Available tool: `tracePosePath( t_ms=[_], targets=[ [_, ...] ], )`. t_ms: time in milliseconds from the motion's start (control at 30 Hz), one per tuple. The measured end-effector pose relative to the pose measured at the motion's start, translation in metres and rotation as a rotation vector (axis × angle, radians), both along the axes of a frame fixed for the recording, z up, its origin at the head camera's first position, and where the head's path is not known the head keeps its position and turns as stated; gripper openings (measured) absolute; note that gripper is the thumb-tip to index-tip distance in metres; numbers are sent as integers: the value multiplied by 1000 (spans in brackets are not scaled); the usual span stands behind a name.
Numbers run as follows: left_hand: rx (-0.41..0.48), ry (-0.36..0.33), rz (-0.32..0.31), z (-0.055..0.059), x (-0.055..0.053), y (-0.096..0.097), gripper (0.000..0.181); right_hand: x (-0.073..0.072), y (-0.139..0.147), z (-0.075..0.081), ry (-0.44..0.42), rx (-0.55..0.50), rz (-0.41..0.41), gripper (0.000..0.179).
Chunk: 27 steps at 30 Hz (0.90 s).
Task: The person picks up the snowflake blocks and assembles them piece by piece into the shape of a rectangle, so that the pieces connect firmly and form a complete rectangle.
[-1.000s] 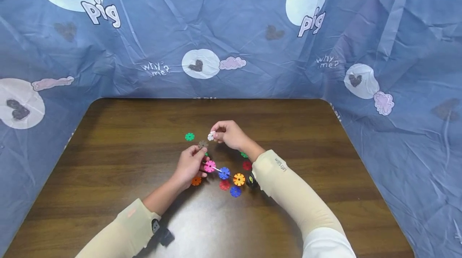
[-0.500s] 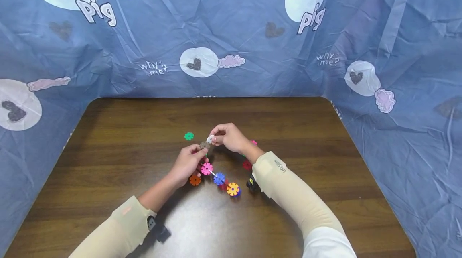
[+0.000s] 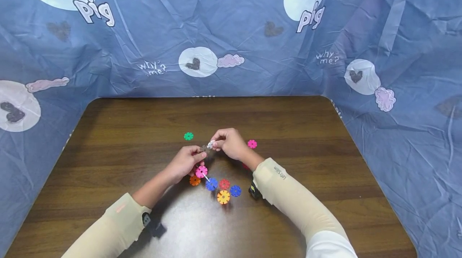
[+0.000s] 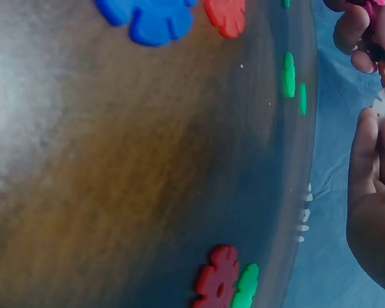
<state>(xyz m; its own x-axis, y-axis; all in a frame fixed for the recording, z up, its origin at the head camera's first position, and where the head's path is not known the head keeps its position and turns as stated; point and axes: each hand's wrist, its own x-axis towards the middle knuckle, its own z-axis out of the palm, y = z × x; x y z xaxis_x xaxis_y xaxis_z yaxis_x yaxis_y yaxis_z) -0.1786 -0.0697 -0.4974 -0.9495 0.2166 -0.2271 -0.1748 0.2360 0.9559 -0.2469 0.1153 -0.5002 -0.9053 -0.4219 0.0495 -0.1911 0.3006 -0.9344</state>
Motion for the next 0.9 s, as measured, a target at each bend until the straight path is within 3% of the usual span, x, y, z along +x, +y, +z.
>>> tracePosePath(
  t_ms=[367,633,733,800,900],
  targets=[
    [-6,9,-16,-5,-1,6,21,10,1,-2,81,47,-74,8],
    [142,-114,-16,-11,-4,3,32,7,3,-9,109,26,-12,9],
    [130,-115,-6,-12,-4,0,35,1,11,-8,76,34,21,17],
    [100,-91,4,-11,-4,-2,36,-6,23,-3,71,75,17,21],
    [72,-54,21,-11,-3,-6,36,-16,47,4,123,221,-60,20]
  ],
)
